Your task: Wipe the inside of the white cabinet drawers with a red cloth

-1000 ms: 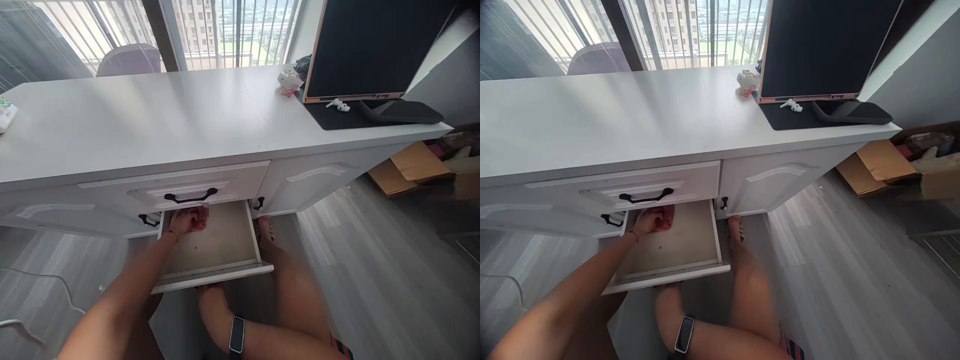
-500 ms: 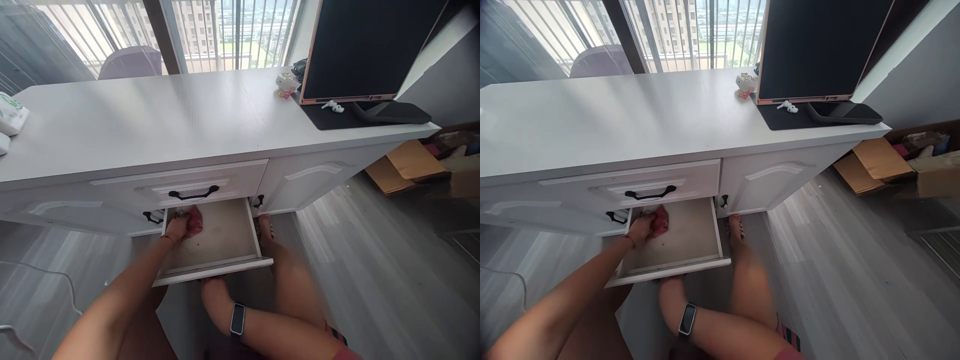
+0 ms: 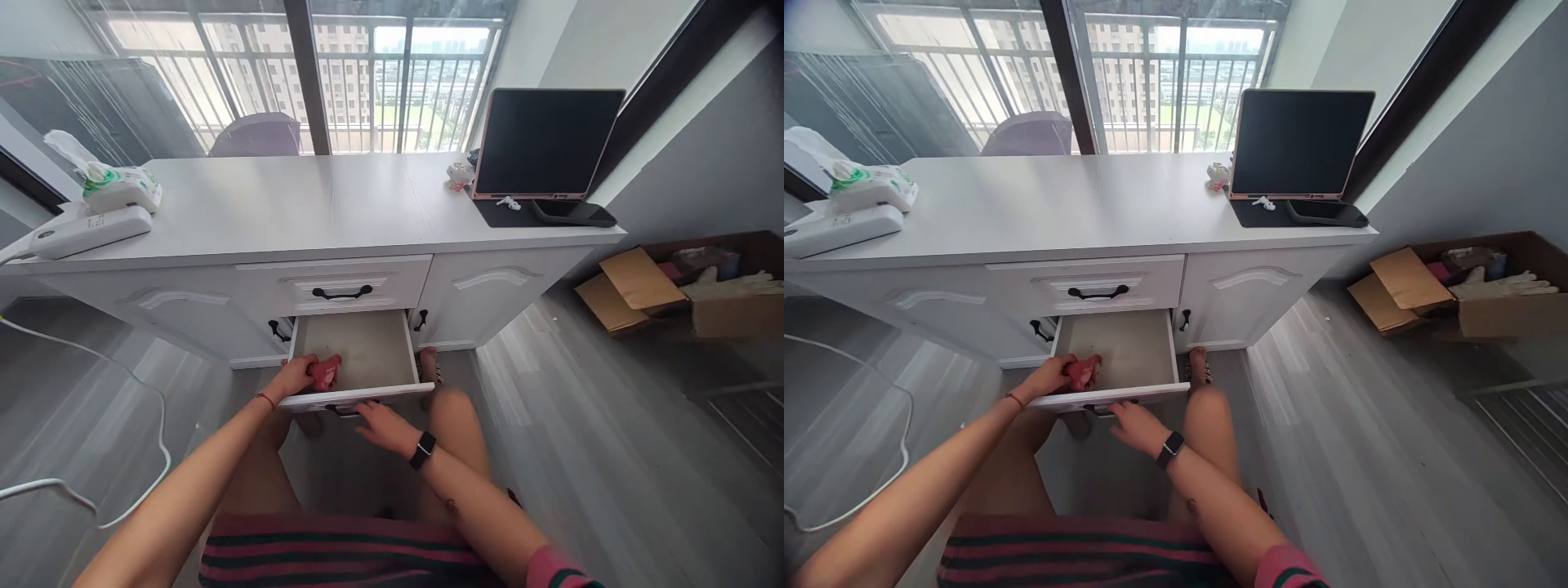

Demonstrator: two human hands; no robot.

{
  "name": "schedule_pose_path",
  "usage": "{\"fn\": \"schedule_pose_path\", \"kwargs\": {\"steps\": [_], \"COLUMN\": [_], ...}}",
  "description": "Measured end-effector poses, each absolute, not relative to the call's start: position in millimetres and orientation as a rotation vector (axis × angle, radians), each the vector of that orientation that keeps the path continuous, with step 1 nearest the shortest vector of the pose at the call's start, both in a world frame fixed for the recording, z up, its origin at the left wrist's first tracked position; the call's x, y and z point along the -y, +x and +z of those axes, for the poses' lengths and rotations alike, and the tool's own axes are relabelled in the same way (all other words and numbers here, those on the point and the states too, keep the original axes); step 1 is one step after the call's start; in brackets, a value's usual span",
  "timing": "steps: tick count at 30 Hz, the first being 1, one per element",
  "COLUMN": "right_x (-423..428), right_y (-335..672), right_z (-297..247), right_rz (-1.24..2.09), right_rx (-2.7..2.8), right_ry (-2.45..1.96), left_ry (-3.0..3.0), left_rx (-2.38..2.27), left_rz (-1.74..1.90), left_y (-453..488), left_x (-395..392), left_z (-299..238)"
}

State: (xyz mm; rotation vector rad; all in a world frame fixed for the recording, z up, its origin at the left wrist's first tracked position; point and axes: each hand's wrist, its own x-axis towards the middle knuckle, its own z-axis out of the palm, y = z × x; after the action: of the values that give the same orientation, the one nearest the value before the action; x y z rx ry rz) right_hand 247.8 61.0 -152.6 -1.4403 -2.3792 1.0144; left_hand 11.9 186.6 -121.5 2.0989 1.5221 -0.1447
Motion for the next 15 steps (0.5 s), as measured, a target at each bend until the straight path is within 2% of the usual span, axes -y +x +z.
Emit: {"fn": "schedule_pose_path", "kwargs": {"steps": [4, 7, 11, 15], "right_x": [-54, -54, -63, -79], "right_y": [290, 315, 335, 346], "right_z": [-129, -112, -105, -115], "right_rz": [0.702, 0.372, 0.341, 0.515], "right_rx": [2.219, 2.258, 2.433, 2.412], "right_ry": [-1.468, -1.675, -1.886, -1.937], "left_ry": [1.853, 1.528, 0.807, 0.320], "left_rx": [-1.711, -1.783, -1.569, -1.408], "left_rz": [0.649, 1.064, 1.387, 1.371], "left_y": [-6, -11, 5, 26], "left_x": [-129, -74, -13, 7], "left_z": [-82, -77, -113, -155]}}
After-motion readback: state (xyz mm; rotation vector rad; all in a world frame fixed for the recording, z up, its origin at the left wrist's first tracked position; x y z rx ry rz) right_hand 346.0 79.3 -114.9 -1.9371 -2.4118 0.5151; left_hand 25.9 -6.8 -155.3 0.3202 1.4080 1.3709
